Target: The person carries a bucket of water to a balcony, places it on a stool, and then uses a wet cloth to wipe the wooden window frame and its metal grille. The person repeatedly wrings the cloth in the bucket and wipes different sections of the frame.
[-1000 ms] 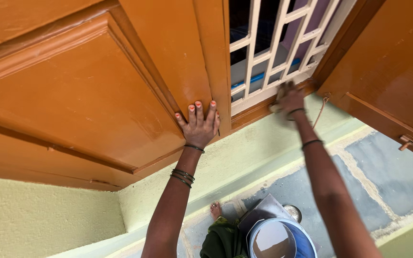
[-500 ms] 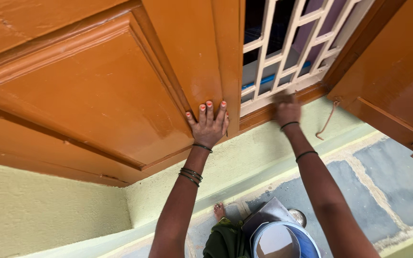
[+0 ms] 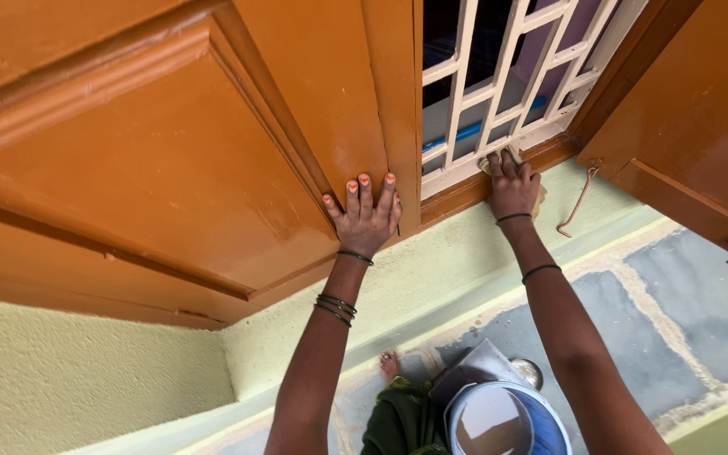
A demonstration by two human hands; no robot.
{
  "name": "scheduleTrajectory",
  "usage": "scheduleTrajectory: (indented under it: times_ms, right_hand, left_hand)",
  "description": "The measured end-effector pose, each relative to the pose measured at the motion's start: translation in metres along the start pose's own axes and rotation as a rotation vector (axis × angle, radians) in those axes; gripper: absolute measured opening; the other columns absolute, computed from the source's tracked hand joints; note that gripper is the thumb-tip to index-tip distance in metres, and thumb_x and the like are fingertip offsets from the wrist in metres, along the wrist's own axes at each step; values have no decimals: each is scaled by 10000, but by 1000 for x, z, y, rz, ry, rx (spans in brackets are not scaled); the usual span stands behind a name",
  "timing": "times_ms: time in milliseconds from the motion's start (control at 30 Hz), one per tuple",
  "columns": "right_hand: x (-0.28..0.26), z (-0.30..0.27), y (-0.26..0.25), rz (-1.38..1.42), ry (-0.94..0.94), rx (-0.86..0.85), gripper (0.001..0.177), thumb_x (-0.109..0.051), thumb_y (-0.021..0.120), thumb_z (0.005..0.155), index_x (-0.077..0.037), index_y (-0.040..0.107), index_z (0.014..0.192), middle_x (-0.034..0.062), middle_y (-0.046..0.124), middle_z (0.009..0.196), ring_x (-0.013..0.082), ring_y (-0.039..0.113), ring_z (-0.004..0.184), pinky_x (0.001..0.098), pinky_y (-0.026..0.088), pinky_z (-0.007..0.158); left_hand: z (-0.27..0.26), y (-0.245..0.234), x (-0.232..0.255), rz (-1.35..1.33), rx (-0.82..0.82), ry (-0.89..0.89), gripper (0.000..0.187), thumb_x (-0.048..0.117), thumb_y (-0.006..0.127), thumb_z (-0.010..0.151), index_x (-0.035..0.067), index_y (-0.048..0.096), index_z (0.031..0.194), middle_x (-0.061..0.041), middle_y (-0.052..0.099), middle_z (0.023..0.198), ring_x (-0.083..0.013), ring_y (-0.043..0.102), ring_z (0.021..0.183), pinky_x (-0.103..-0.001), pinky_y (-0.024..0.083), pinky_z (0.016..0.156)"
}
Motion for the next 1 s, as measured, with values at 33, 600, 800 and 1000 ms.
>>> scheduleTrajectory:
  times_ms: [33,600,800,1000]
  right_hand:
    - [-5,1,-1,-35,34,20,698,-186,654,870,-129,440,1531,129,451,1515,364,571,1178,502,514,926]
    - [-28,-23,22,186,-65,-177,198,-141,665,952,-183,769,1115,89,585,1391,271,479,1283,495,414,1130]
    - [-115,-51,4,47,-237,-18,180,-176,648,770,-57,773,823,155,541,1408,319,481,1278,520,370,1104]
    - [-5,-32,-22,445,-116,108,409,-70,638,828,-111,692,1231,64,597,1332,302,534,1300,508,431,1109]
  left_hand:
    - [1,0,0,-4,11,-2,669,436,558,1084,207,327,1669,-211,85,1742,-353,39,1627,-696,22,1252]
    - [-4,5,1,-1,-16,-2,663,445,541,1097,232,302,1678,-195,64,1749,-333,25,1633,-682,10,1262]
    - [-2,4,0,-10,-5,-7,663,434,553,1108,210,304,1681,-197,63,1752,-343,28,1634,-687,17,1265]
    - [0,1,-1,-16,4,-4,666,426,554,1096,214,306,1677,-188,78,1751,-330,35,1633,-678,20,1265]
Point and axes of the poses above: each hand's wrist, its own z-axis towards the middle knuckle, its own y-axis out of the palm, x = y × z, the point moved 9 cm from there along z, towards the middle knuckle
